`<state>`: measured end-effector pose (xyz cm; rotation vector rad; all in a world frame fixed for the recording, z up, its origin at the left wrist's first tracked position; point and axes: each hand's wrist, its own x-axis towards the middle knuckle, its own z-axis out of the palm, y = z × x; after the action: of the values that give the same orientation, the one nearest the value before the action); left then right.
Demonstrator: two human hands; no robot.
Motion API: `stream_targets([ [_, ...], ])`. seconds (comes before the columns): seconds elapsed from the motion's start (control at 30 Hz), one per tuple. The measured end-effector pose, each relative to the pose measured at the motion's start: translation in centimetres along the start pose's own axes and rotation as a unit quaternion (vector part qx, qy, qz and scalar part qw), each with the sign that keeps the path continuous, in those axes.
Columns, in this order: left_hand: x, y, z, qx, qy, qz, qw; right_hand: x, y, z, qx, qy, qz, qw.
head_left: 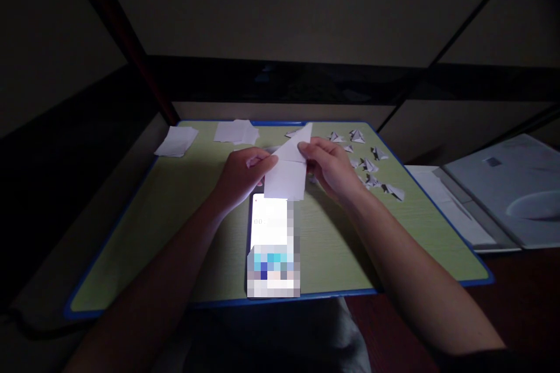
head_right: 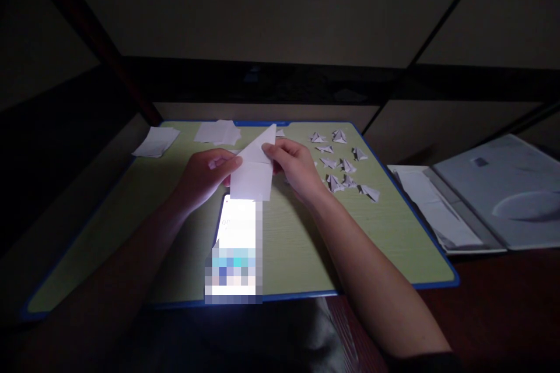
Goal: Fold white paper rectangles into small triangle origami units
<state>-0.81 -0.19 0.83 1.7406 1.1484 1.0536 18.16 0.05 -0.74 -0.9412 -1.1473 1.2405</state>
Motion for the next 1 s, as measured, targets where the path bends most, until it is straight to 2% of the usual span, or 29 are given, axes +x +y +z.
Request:
stream_targets([
  [0.13,0.1,-0.5,0.1,0.005,0.026,0.014,1.0,0.1,0.4,-0.2,-0.006,0.001,-0.003,1.0],
  [0.37,-0.1,-1.4,0.3,0.122,0.058,0.084,0.987,0.1,0.4,-0.1,-0.014,0.011,0.014,1.0],
  [0.77,0.1,-2.1,0.3,0.136,0.062,0.095,0.984,-0.1,0.3,0.2,-0.01,0.012,0.019,1.0],
  [1.0,-0.2,-1.4,0.4,0.135,0.052,0.081,0.986,-0.2,0.1,0.1,0.0,0.017,0.024,1.0],
])
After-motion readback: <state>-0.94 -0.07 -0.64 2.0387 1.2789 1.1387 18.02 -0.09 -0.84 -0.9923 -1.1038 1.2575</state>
